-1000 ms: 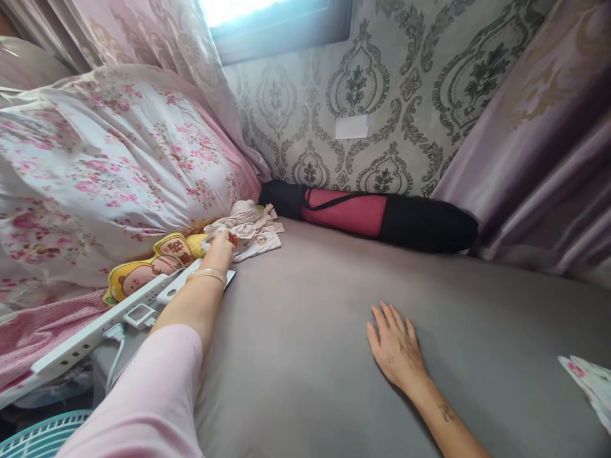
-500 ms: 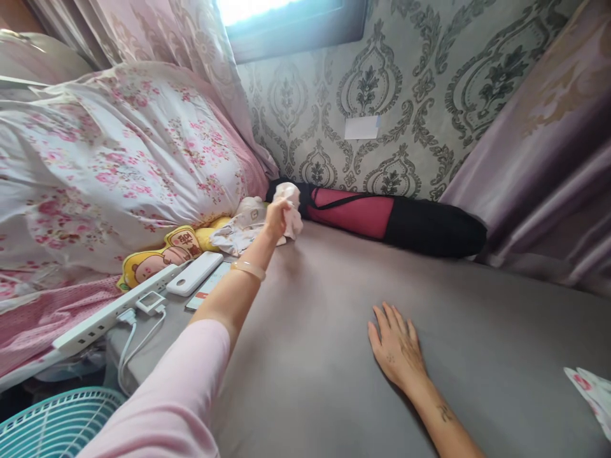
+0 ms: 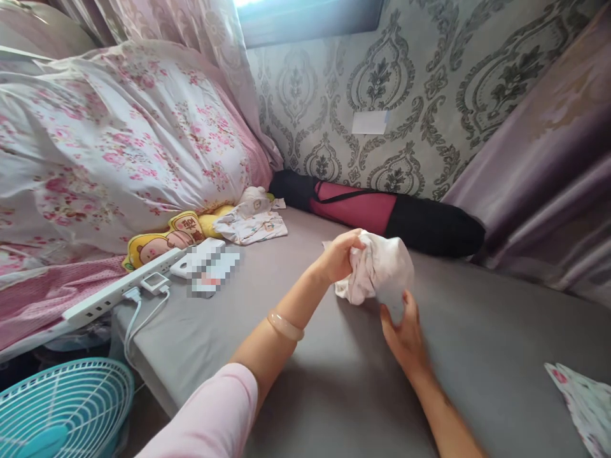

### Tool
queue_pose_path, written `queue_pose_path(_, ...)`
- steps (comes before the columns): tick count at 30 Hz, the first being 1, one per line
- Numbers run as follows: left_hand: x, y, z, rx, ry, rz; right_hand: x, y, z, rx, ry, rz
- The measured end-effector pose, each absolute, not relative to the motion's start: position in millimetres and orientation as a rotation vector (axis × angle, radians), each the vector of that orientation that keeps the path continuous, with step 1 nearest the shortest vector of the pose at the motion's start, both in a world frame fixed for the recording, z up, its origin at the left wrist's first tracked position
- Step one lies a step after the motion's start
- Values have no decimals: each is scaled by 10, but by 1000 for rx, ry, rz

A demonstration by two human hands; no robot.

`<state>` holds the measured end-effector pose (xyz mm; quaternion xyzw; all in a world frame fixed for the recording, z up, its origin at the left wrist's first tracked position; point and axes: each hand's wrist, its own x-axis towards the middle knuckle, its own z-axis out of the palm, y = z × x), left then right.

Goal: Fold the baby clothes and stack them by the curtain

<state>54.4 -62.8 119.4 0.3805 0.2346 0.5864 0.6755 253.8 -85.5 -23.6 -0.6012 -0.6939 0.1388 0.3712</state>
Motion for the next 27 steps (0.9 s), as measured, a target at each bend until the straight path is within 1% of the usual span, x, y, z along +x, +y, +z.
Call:
queue_pose_path(4,606,-781,1200,982,552,1237,2580,-889,-98,-1435,-1794,402)
queue_pose_path(8,517,-774,1074,993,639,1302,2538,-980,-45,-1262,-1922,589)
queue_pose_path(13,340,-699,965,1159,730,1373,2547,-961,61,-1151,-1792,680)
queue_pose_path(17,232,-689,985,1298,844,1507,2717,-945,458,-1122,-1656,700)
queue_pose_path(20,180,-770,1105,1363,874,1600,2932,-1084,919,-1146,-1554,553)
queue_pose_path(23,125,-935,1290,1419,919,1701,3180,-1321,1305,-1082,-1420,511)
queue_pose_path(25,75,-1052,1399,1467,960,1734,3321,-1432,1437,-1080,-1426,503)
queue_pose_path(27,18,-1124,1450,1512,1026,1645,3410,-1444,1456,-1163,-1567,571)
